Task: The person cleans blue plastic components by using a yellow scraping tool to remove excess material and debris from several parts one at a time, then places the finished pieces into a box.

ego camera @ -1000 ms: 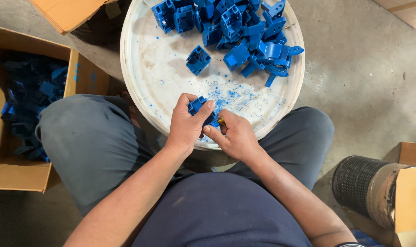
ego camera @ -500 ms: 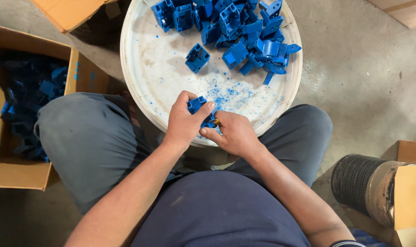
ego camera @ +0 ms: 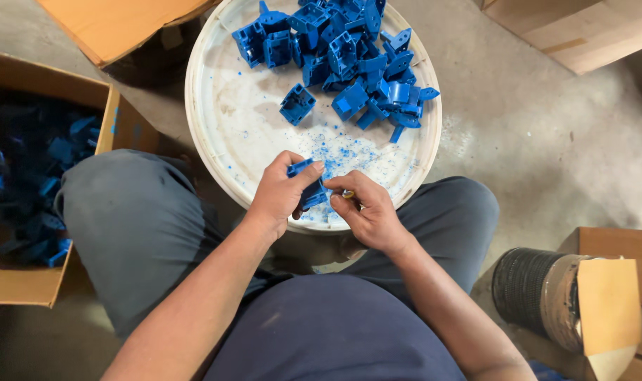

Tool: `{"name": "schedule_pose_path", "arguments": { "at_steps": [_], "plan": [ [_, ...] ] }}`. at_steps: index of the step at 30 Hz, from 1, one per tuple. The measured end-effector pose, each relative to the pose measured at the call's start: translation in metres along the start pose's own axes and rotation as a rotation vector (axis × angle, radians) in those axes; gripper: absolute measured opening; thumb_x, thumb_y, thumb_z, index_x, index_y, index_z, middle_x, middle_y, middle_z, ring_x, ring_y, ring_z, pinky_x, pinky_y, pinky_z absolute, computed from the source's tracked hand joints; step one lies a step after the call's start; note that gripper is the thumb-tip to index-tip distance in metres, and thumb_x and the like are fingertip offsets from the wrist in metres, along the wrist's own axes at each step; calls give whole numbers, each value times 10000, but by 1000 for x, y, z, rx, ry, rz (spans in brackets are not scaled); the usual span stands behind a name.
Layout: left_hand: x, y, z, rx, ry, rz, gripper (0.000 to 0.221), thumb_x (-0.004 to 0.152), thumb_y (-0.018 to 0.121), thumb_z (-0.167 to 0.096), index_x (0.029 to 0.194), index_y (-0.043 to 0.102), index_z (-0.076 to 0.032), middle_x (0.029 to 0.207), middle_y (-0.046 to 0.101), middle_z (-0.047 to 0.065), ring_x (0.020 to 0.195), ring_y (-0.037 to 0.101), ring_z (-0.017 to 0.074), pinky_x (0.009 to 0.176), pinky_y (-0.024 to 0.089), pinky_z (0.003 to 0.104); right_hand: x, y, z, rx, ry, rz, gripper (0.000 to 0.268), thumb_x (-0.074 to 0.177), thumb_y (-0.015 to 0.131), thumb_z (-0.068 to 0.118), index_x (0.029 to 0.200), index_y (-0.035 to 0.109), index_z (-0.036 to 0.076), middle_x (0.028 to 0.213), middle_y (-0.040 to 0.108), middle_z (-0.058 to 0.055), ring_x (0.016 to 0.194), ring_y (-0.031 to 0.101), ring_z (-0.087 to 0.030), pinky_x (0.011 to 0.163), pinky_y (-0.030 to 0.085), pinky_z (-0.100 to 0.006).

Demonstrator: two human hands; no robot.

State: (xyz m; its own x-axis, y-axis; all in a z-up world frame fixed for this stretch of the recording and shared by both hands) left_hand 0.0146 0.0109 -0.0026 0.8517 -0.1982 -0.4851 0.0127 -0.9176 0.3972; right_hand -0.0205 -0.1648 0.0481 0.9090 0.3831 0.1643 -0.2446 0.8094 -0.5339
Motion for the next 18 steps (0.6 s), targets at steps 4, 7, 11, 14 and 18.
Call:
{"name": "schedule_pose_path", "arguments": {
  "at_steps": [4, 7, 11, 14, 18],
  "plan": [
    [-6, -2, -1, 73, -46, 115, 299, 848, 785, -324, 917, 588, -110, 653, 583, 7, 449, 493, 85, 319, 312, 280, 2, -3, 14, -99, 37, 123, 160, 950, 709, 50, 1109, 703, 68, 860, 615, -24, 730, 568, -122, 673, 480, -278],
    [-9, -3, 2, 129, -56, 161, 303, 845, 787, -328, 915, 593, -106, 656, 589, 17, 450, 487, 92, 327, 312, 284, -3, -3, 16, -108, 93, 204, 110, 945, 703, 49, 1053, 704, 64, 857, 624, -18, 718, 573, -116, 660, 480, -276],
    [-5, -1, 10, 165, -21, 191, 313, 860, 792, -333, 913, 594, -97, 674, 598, 15, 479, 515, 81, 356, 357, 280, -8, -4, 0, 78, 191, 243, 55, 1003, 644, 61, 1056, 656, 50, 853, 581, 11, 706, 502, -74, 626, 425, -255],
    [2, 0, 14, 179, 100, 149, 311, 872, 804, -319, 921, 601, -90, 705, 611, 4, 526, 543, 54, 390, 417, 264, -16, 3, -23, 357, 322, 126, 53, 1048, 595, 92, 1082, 618, 59, 799, 551, 44, 654, 474, -40, 585, 397, -233],
    [5, -3, 6, 65, 7, 80, 293, 863, 779, -322, 929, 593, -104, 694, 628, 13, 478, 515, 70, 353, 333, 274, -18, 4, -42, 490, 389, -133, 190, 1109, 595, 209, 1008, 598, 49, 750, 561, 18, 633, 479, -42, 574, 398, -243]
  ]
}}
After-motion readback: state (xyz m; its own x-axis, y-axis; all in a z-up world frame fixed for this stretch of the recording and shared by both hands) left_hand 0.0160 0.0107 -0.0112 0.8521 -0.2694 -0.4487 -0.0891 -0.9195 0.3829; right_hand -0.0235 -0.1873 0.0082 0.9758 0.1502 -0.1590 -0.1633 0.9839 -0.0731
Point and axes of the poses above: each hand's wrist, its own x-axis towards the middle knuckle, its own y-axis out of the palm, z = x × y, the point moved 2 cm from there along x, towards the middle knuckle
